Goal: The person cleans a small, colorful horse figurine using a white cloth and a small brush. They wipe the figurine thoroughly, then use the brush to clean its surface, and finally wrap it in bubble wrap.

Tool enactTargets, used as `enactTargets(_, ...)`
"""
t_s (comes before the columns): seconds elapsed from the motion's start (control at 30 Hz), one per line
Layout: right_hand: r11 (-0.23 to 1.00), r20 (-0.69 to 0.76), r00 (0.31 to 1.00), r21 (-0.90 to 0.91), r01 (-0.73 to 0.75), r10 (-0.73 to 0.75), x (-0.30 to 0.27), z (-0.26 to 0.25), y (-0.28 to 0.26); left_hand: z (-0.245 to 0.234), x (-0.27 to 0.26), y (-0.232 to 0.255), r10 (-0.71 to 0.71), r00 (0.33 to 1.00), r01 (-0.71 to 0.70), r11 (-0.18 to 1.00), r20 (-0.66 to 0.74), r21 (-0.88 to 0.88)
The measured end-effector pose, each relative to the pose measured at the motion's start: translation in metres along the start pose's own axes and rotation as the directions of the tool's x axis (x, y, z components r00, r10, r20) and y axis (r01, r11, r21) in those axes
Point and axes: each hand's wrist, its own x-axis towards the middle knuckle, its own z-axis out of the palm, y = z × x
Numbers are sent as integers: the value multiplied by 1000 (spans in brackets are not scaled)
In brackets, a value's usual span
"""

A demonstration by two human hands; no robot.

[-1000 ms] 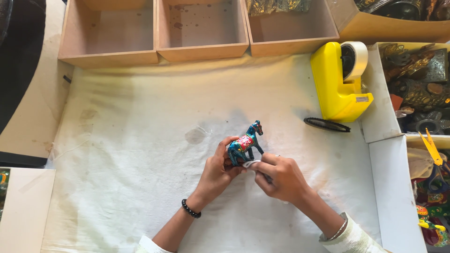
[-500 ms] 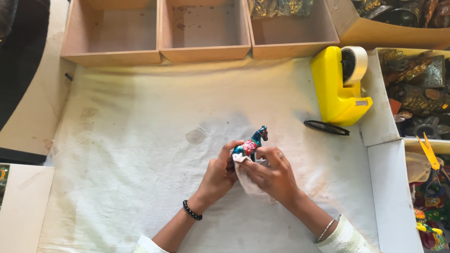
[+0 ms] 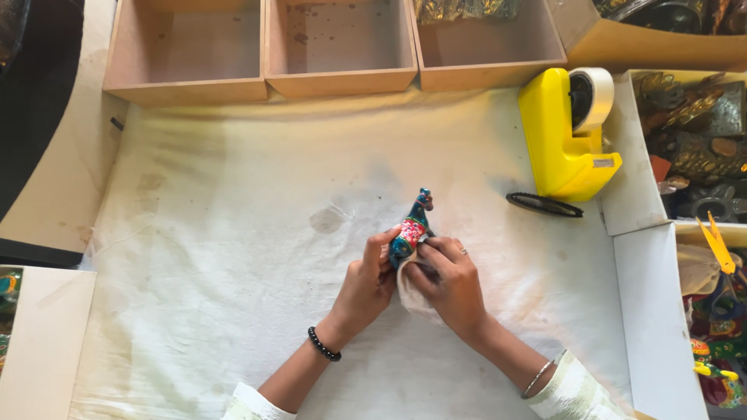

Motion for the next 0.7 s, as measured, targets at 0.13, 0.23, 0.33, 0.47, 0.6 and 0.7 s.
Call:
enactTargets(0.13, 996, 67, 994, -29, 86, -84, 0, -1, 7, 1, -3, -8, -46, 999, 45, 999, 13, 30)
enactTargets(0.23, 994, 145, 984, -22, 107, -103, -2, -5, 16, 0, -2, -7, -117, 993, 117, 993, -25, 9)
enactTargets(0.33, 975, 171, 966, -73, 209, -194, 0, -11, 25, -6, 6, -4, -225, 973, 220, 972, -49, -84)
enactTargets(0.47, 942, 147, 938, -78, 326, -313, -4, -24, 31, -14, 7, -13, -340, 940, 290, 818, -11, -498)
enactTargets(0.6, 922, -110, 930, 128, 364, -352, -3, -37, 23, -27, 9, -23, -480, 873, 342, 479, 85, -808)
enactTargets(0.7, 939, -291, 941, 241, 245, -171, -14, -32, 36, -30, 1, -45, -356, 925, 209, 188, 132, -960)
